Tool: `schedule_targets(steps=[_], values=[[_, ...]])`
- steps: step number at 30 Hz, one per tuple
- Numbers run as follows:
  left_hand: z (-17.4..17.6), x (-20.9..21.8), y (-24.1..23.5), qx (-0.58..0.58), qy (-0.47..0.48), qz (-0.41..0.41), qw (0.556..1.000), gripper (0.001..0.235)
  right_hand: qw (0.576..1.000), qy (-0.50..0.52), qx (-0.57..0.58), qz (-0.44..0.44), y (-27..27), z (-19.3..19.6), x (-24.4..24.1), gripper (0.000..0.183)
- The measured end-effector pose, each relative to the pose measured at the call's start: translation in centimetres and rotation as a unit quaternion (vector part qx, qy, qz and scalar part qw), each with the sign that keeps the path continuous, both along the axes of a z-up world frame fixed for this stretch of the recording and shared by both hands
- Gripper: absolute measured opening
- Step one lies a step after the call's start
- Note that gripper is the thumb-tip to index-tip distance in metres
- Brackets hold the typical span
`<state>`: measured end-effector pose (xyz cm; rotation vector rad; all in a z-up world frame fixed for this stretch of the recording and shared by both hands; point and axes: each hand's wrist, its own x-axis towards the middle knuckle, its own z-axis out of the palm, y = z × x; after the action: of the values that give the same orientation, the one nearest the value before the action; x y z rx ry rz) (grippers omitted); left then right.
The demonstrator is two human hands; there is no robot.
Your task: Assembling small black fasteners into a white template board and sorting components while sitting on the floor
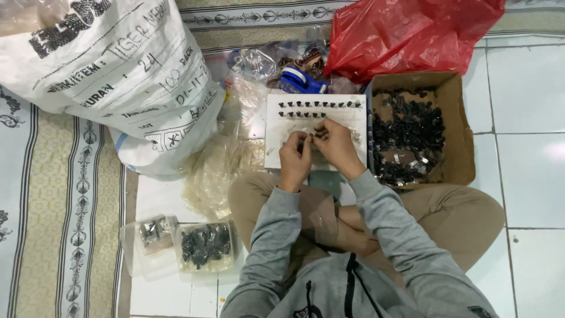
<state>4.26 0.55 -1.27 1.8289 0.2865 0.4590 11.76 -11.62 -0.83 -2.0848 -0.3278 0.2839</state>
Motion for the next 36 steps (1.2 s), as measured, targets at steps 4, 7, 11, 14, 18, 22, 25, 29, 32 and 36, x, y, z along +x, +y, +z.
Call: schedule_targets(steps=[4, 7, 11, 14, 18, 22, 25, 29, 32, 36], values=[[-0.9, 0.1, -0.2, -0.020, -0.015, -0.023, 0.999, 0.011, 0.993, 0.082, 0.017, -0.079, -1.0, -3.9, 1.8, 0.051], [-1.0, -0.1, 0.0, -0.038, -0.027, -0.034, 0.998, 0.006, 0.990, 0.113, -0.058, -0.068, -1.4, -6.2, 2.9, 0.060], [-1.0, -0.3, 0.4, -0.006, -0.016, 0.028, 0.999, 0.012, 0.987, 0.148, -0.061, -0.016, -1.4, -3.1, 2.0, 0.038], [-0.9, -0.7, 0.4, 0.042, -0.002, 0.043, 0.998, 0.013, 0.980, 0.193, 0.036, -0.032, -1.6, -2.7, 1.4, 0.027], [-1.2, -0.7, 0.3, 0.072, 0.014, 0.052, 0.996, 0.010, 0.981, 0.178, 0.028, -0.075, -1.8, -3.8, 1.5, 0.023], [-0.6, -0.8, 0.3, 0.105, -0.011, 0.088, 0.991, 0.007, 0.978, 0.154, 0.094, -0.105, -0.9, -5.3, 0.9, 0.022], [0.3, -0.9, 0.2, 0.127, -0.011, 0.095, 0.987, 0.002, 0.972, 0.161, 0.126, -0.111, -0.2, -5.2, 0.2, 0.029], [-0.1, -1.0, 0.0, 0.055, 0.029, 0.037, 0.997, 0.023, 0.967, 0.179, 0.128, -0.125, -0.1, -4.5, -0.4, 0.033], [-0.5, -0.9, 0.0, 0.008, -0.003, 0.064, 0.998, 0.025, 0.977, 0.119, 0.124, -0.124, -0.3, -4.2, -0.7, 0.033], [0.5, -0.5, 0.8, 0.009, -0.056, 0.127, 0.990, 0.024, 0.974, 0.100, 0.194, -0.069, 0.4, -4.3, -0.8, 0.032]])
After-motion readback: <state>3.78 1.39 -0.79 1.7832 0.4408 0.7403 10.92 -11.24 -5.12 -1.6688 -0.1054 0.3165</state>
